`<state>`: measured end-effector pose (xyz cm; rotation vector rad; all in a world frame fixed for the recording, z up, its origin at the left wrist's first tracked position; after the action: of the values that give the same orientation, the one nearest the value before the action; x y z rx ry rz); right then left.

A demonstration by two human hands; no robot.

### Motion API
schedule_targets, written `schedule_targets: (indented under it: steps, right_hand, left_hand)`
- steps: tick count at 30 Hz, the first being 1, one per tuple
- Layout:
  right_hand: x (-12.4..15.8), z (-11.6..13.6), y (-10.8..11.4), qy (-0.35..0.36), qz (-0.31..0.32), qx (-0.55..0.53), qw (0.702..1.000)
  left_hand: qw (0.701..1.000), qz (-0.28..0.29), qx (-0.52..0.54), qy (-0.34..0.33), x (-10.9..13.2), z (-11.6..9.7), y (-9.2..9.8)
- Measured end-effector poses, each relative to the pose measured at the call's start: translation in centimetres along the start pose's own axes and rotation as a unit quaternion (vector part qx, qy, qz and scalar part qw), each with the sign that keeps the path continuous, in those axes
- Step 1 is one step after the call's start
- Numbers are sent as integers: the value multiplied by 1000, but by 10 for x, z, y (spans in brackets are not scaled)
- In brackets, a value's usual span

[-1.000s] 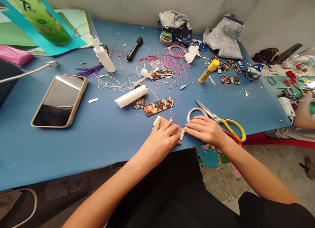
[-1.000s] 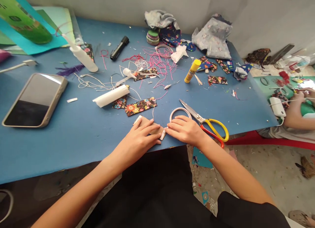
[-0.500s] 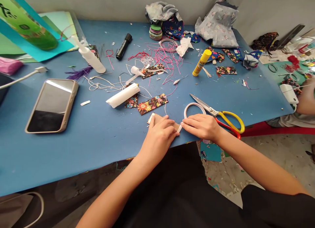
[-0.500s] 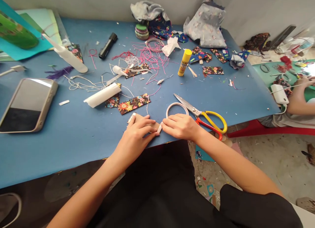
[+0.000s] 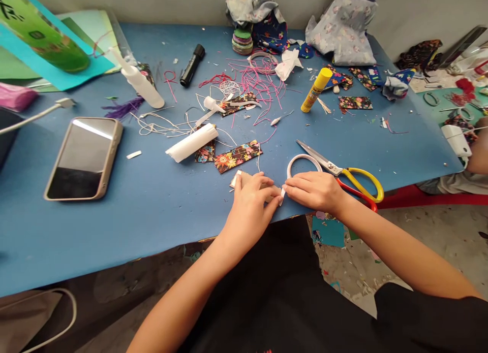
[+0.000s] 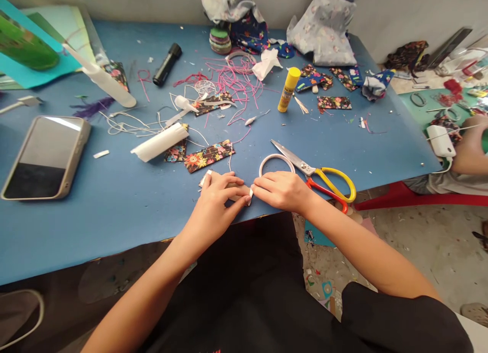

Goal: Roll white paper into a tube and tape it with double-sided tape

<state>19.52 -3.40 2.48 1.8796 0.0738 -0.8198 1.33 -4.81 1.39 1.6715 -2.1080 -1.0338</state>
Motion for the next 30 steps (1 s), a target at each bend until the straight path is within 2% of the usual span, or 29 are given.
schedule_targets:
  steps: [6,11,18,25,30]
  right_hand:
    - [2,0,1,-3,12,-19,1000]
    - [0,2,2,0,2,14,1000]
    - [-2,2,2,4,32,11,999]
    - [-2,3,1,16,29,24,999]
    - [1,3,-1,-23,73,-22,997]
  left_hand:
    - [999,17,20,33,-1,1,-2]
    - [998,15,40,47,-2,4,-1]
    - [998,16,48,29,-2,7,0]
    - [999,0,38,16,-1,8,-2]
    - [999,-10,34,16,-1,9,-3]
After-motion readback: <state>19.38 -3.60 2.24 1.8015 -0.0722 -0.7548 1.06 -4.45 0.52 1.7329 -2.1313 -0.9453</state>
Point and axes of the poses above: each hand's wrist, its own x-axis away from the middle knuckle, its own y-axis out of the back of the hand, z = x × y, the point moved 2 cm from there along -x, towards the middle knuckle, and after that the axes turned 11 degrees about -z, right-handed, at the moved point
